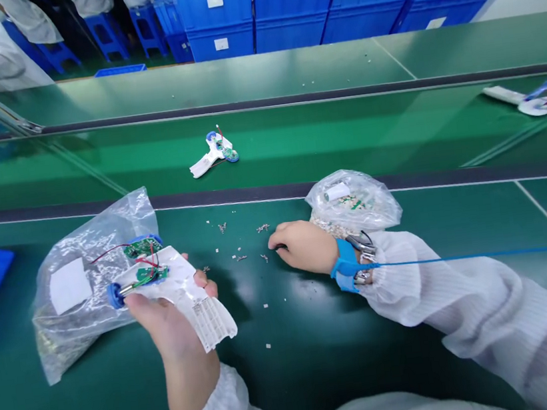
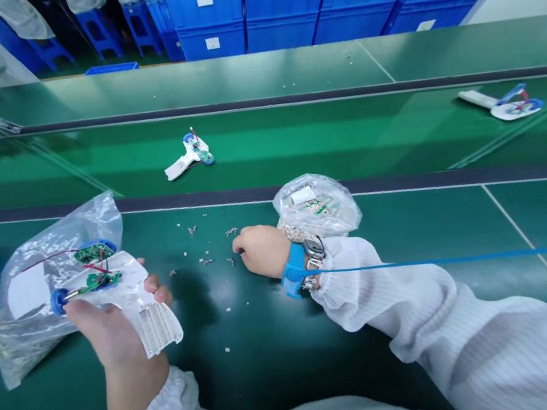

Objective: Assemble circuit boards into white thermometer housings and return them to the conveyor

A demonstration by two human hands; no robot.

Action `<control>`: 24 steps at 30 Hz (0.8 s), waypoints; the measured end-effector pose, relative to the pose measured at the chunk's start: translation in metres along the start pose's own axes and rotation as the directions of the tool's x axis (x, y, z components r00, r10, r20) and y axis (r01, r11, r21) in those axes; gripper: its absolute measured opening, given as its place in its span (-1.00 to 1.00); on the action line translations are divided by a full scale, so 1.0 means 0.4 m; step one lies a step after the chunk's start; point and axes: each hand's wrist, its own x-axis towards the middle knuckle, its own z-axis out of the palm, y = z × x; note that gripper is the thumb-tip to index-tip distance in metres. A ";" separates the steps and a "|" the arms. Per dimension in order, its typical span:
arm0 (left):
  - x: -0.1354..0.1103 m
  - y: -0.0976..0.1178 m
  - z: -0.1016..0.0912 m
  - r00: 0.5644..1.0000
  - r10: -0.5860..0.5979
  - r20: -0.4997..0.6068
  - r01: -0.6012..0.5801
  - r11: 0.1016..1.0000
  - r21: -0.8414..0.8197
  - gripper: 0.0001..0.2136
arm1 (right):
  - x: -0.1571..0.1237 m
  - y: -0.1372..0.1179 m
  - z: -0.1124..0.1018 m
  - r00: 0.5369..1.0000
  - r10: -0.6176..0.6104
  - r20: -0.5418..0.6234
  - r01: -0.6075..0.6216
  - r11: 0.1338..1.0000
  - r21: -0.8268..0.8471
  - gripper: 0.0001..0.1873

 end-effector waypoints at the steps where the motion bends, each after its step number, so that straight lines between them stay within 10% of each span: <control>1: -0.001 -0.001 0.001 1.000 0.007 -0.012 -0.007 1.000 -0.015 -0.36 | 0.008 -0.007 0.000 1.000 -0.017 0.009 0.017 1.000 -0.002 -0.72; 14: -0.060 -0.007 0.008 0.988 0.087 0.127 -0.084 0.996 -0.034 -0.45 | 0.038 -0.031 -0.013 0.991 -0.117 0.062 0.117 0.993 0.003 -0.74; 24: -0.086 0.007 -0.008 0.960 -0.048 0.276 0.070 0.995 -0.070 -0.33 | 0.088 -0.048 -0.026 0.988 -0.140 0.070 0.141 0.990 0.001 -0.74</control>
